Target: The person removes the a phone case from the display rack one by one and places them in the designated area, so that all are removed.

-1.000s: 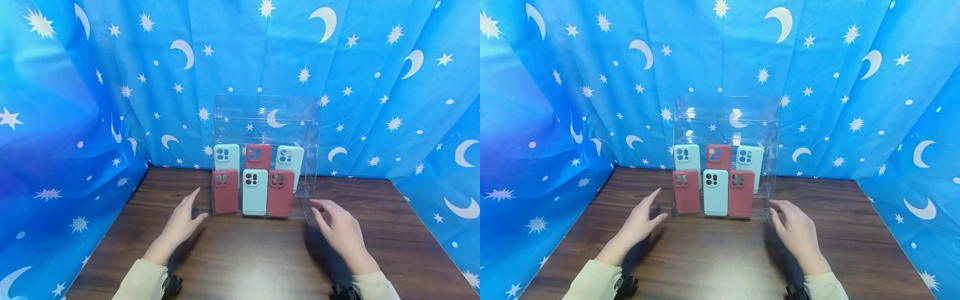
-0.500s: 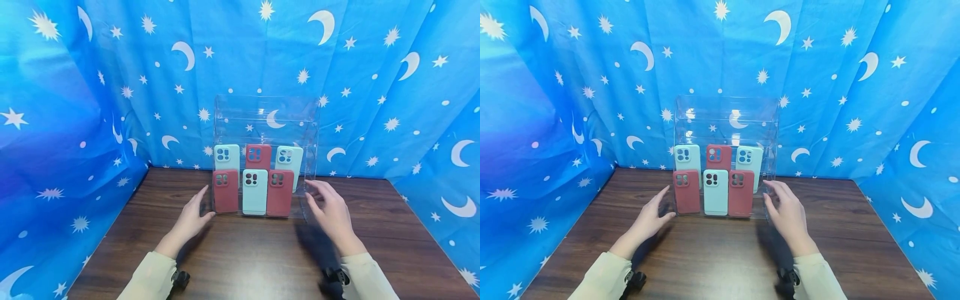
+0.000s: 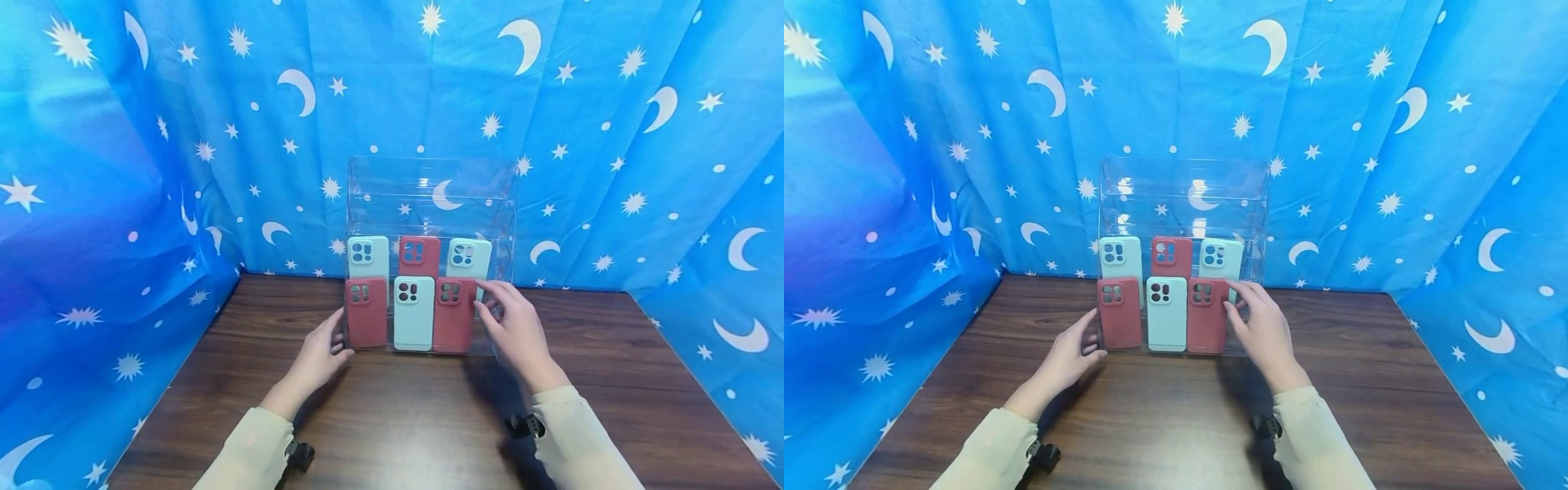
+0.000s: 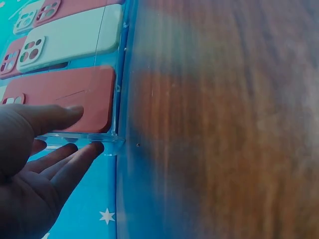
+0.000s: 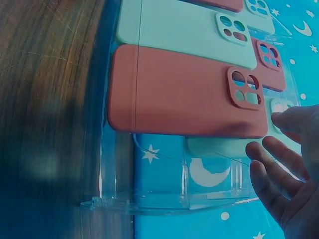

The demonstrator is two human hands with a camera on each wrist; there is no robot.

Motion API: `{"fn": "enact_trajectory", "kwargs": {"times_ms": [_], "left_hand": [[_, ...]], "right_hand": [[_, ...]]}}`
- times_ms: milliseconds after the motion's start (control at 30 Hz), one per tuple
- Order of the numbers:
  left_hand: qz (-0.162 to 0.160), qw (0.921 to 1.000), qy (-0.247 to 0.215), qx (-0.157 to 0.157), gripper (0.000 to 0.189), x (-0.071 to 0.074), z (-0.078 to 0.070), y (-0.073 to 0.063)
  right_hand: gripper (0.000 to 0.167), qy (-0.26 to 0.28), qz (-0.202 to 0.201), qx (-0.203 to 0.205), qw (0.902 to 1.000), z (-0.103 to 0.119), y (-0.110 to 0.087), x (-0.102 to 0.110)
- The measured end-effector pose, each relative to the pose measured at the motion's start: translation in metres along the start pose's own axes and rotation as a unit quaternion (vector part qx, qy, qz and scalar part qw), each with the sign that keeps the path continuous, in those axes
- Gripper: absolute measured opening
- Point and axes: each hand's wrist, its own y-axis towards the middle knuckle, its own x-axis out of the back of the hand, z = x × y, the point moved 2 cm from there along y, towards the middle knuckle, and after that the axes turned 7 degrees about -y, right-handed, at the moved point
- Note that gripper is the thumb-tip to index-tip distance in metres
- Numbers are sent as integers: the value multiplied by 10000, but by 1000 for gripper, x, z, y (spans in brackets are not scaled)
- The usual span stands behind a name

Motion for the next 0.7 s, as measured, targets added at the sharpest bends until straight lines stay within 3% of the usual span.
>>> {"fn": "enact_trajectory", "kwargs": {"times_ms": [367,700], "left_hand": [[-378,9967,714,-114,79,-1,-4,5],[-560,9937,957,-136,76,-2,-6,7]], "right_hand": [[42,-216,6,-30,9998,-2,8,-10],[37,-204,-127,8,9997,-4,12,-16]]}}
